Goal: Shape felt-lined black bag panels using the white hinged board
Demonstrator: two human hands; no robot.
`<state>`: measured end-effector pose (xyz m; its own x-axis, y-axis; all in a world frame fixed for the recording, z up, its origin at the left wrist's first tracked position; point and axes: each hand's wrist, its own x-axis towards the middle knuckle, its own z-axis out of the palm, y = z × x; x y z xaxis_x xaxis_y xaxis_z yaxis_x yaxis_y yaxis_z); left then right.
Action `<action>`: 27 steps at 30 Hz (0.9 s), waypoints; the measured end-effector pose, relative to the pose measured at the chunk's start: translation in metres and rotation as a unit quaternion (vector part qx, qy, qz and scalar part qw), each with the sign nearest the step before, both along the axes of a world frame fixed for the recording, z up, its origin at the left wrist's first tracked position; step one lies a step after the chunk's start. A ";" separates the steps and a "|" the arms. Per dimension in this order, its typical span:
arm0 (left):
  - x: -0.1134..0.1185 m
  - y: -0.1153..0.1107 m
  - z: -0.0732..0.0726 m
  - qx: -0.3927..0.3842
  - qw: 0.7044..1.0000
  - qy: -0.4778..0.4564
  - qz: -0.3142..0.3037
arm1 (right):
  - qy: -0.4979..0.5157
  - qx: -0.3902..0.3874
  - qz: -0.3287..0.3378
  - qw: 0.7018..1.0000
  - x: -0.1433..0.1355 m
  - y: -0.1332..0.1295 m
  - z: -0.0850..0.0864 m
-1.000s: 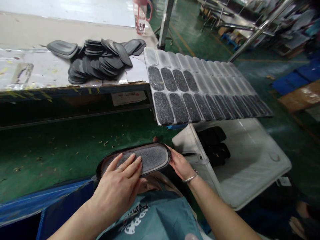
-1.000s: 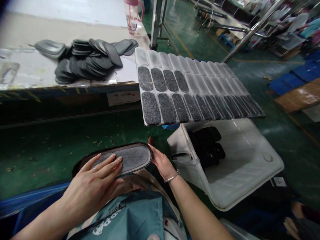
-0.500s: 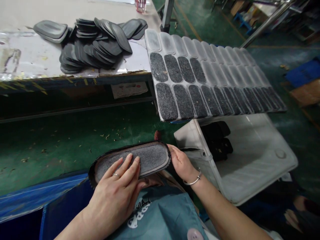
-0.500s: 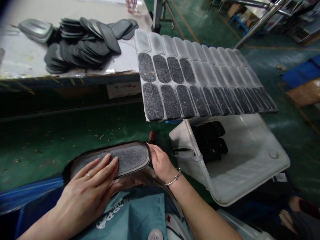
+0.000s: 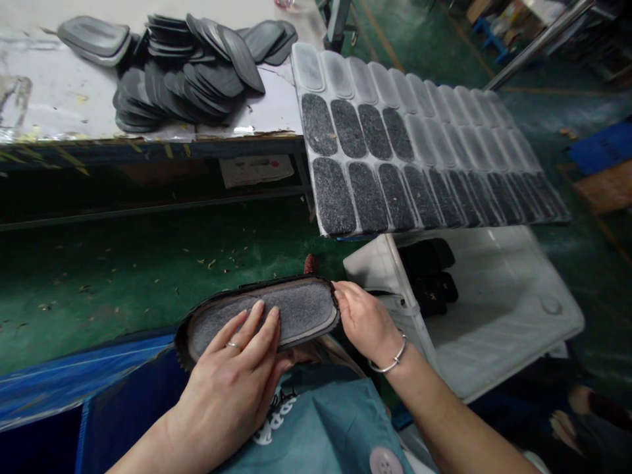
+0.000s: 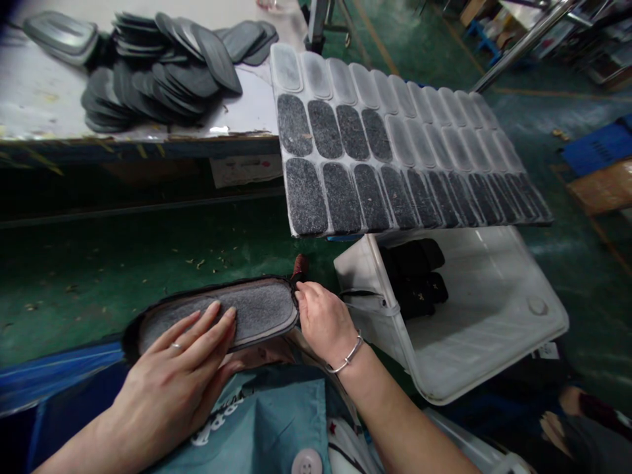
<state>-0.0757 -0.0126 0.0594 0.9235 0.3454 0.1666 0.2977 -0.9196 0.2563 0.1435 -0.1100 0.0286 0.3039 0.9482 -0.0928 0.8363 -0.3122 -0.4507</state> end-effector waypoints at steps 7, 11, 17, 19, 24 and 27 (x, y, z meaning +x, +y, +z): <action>0.003 -0.002 0.001 0.004 1.000 -0.002 -0.005 | -0.042 -0.018 0.012 0.999 0.001 -0.001 0.003; -0.001 -0.001 -0.002 0.007 1.000 0.011 -0.005 | 0.079 0.007 0.020 0.997 0.010 0.001 0.000; -0.004 0.002 -0.006 0.015 0.999 0.023 -0.016 | 0.450 -0.054 -0.054 0.890 0.031 -0.004 -0.018; -0.004 0.002 -0.006 0.014 0.999 0.025 -0.014 | 0.548 -0.089 -0.082 0.828 0.035 -0.008 -0.024; -0.001 0.001 -0.005 0.005 1.000 0.026 -0.012 | 0.630 -0.110 -0.107 0.761 0.038 -0.008 -0.025; 0.000 0.001 -0.003 -0.001 1.000 0.018 -0.007 | 0.592 -0.135 -0.122 0.785 0.039 -0.001 -0.014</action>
<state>-0.0754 -0.0118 0.0562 0.9335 0.3332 0.1325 0.2946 -0.9233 0.2465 0.1822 -0.1105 0.0144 0.0234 0.7717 -0.6355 -0.2177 -0.6165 -0.7567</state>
